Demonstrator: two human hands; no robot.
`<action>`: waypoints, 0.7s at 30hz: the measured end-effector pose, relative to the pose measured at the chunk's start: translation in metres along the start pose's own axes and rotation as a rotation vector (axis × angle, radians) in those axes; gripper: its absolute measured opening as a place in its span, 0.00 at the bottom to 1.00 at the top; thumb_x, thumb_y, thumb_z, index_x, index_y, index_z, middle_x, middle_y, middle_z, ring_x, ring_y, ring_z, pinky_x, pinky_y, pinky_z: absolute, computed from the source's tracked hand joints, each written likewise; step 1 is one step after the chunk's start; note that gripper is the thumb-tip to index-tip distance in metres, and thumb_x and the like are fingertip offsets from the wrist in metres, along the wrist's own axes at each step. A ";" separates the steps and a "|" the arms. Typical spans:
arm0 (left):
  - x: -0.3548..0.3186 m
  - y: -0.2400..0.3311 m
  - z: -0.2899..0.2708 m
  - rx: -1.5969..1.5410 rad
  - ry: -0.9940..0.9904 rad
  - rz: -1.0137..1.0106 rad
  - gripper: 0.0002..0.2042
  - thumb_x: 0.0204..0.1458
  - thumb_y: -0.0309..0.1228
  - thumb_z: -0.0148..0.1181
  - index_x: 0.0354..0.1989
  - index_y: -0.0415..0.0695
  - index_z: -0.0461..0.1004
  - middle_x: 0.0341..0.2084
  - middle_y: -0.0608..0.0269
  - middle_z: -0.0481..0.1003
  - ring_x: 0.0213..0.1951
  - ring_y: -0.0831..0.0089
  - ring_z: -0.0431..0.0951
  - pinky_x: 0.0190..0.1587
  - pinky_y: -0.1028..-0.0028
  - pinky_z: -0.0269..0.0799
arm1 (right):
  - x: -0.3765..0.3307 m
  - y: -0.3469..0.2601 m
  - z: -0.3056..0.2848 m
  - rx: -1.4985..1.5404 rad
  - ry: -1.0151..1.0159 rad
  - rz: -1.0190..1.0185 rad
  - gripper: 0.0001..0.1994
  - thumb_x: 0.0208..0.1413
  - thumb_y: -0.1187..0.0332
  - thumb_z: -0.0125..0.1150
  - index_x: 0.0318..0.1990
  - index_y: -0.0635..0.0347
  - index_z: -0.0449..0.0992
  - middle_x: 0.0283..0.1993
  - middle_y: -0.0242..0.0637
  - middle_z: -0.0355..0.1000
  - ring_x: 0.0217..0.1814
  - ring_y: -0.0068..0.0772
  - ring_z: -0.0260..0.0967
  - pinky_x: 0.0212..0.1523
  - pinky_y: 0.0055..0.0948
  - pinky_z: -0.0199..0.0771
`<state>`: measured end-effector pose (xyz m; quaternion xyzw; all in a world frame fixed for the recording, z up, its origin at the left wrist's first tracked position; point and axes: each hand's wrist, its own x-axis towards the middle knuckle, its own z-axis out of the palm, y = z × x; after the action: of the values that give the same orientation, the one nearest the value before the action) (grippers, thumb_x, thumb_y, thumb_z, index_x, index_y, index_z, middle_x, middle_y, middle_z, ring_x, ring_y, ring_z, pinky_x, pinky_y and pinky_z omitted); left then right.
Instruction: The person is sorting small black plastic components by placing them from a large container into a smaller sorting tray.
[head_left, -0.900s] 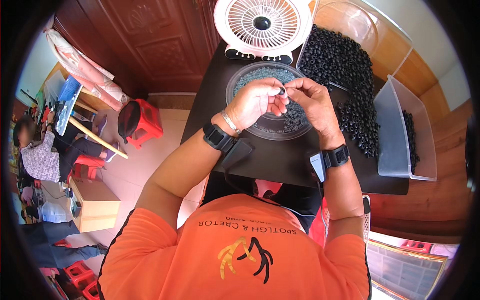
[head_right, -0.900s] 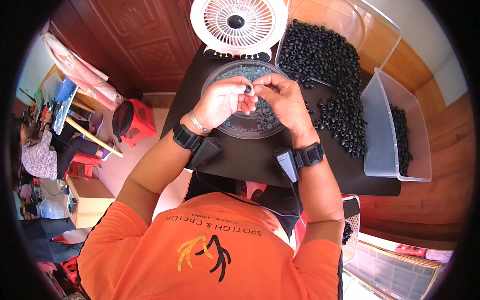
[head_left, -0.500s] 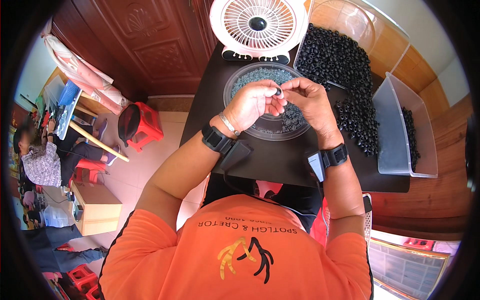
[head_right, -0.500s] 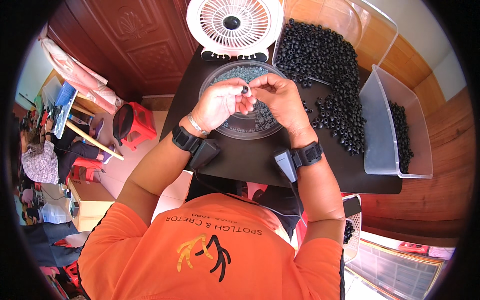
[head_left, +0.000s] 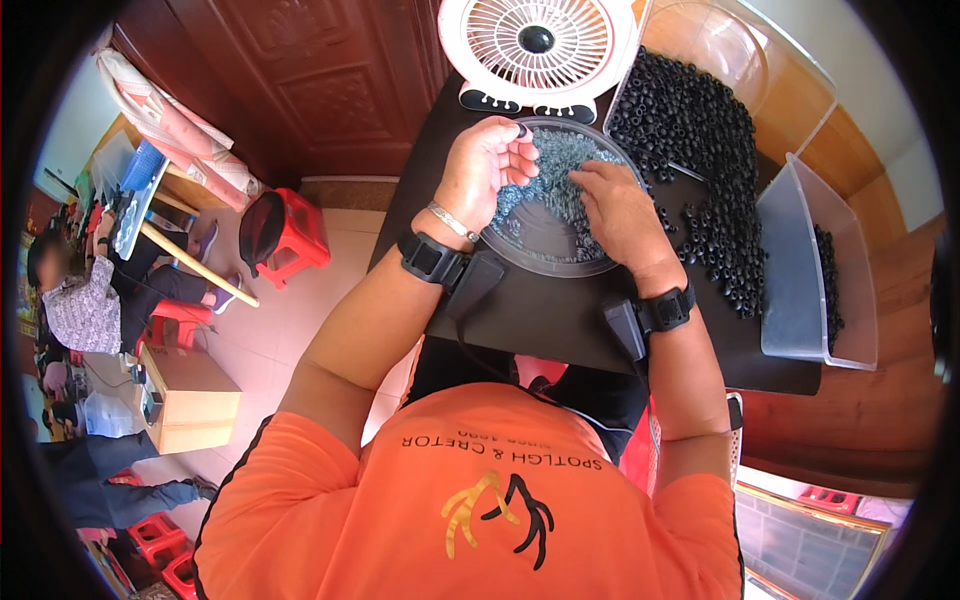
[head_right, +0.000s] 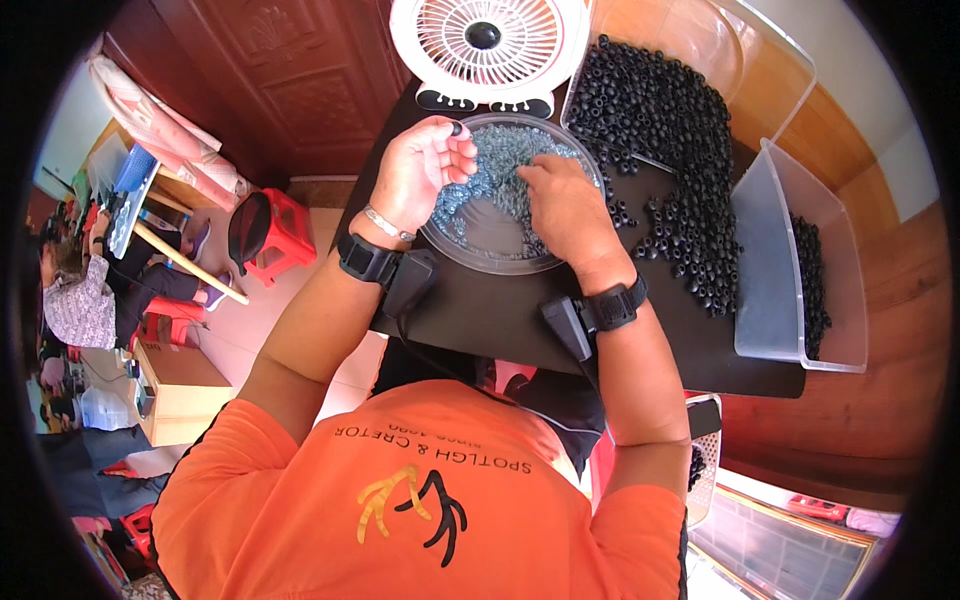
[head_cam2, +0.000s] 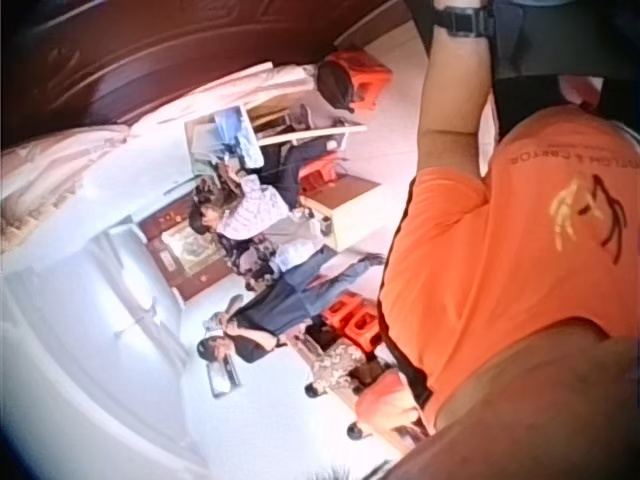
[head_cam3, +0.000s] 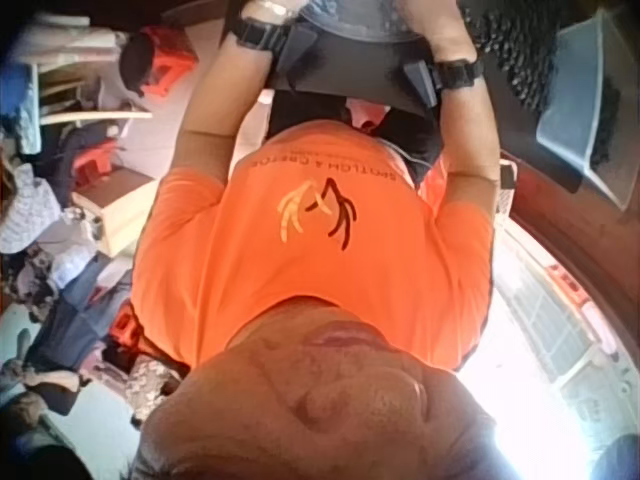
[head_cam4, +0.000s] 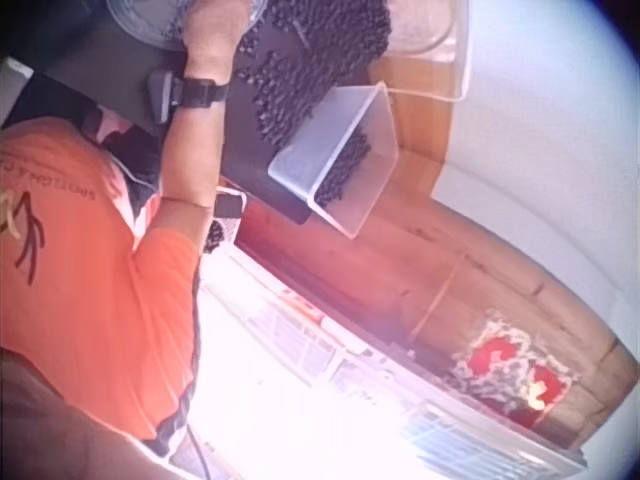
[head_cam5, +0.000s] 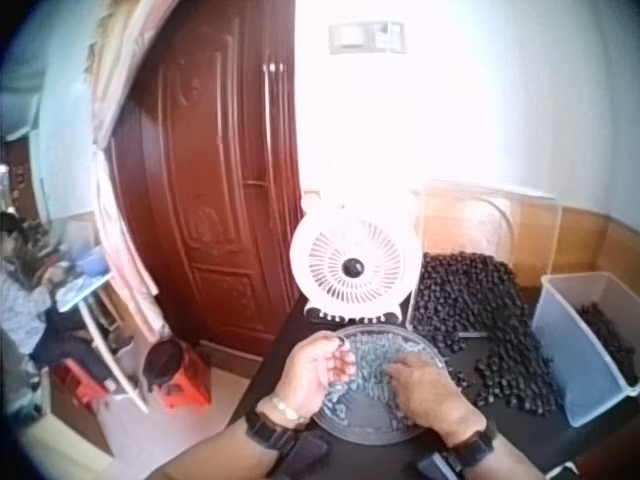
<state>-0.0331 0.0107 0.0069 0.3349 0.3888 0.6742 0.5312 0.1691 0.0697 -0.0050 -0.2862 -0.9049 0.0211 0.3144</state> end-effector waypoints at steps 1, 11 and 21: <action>0.000 -0.001 -0.001 -0.001 0.007 0.007 0.08 0.53 0.33 0.52 0.33 0.41 0.73 0.26 0.60 0.76 0.27 0.70 0.77 0.32 0.76 0.70 | 0.000 -0.006 -0.005 0.081 -0.066 0.007 0.11 0.51 0.75 0.55 0.43 0.58 0.78 0.47 0.41 0.72 0.51 0.46 0.68 0.51 0.38 0.70; -0.005 0.001 0.001 -0.031 -0.001 -0.026 0.09 0.54 0.34 0.51 0.33 0.41 0.73 0.26 0.60 0.76 0.27 0.72 0.76 0.32 0.76 0.69 | 0.003 -0.010 -0.028 0.169 -0.201 -0.013 0.05 0.45 0.77 0.59 0.31 0.58 0.79 0.33 0.37 0.74 0.41 0.44 0.70 0.43 0.39 0.71; -0.006 0.004 0.003 -0.023 -0.046 0.004 0.10 0.55 0.35 0.51 0.33 0.42 0.73 0.27 0.61 0.76 0.28 0.73 0.76 0.32 0.77 0.69 | 0.009 -0.011 -0.023 0.319 -0.064 0.132 0.04 0.45 0.76 0.61 0.29 0.59 0.78 0.31 0.36 0.74 0.39 0.42 0.70 0.41 0.38 0.71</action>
<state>-0.0310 0.0044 0.0110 0.3451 0.3681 0.6717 0.5425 0.1713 0.0624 0.0211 -0.2907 -0.8787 0.1943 0.3249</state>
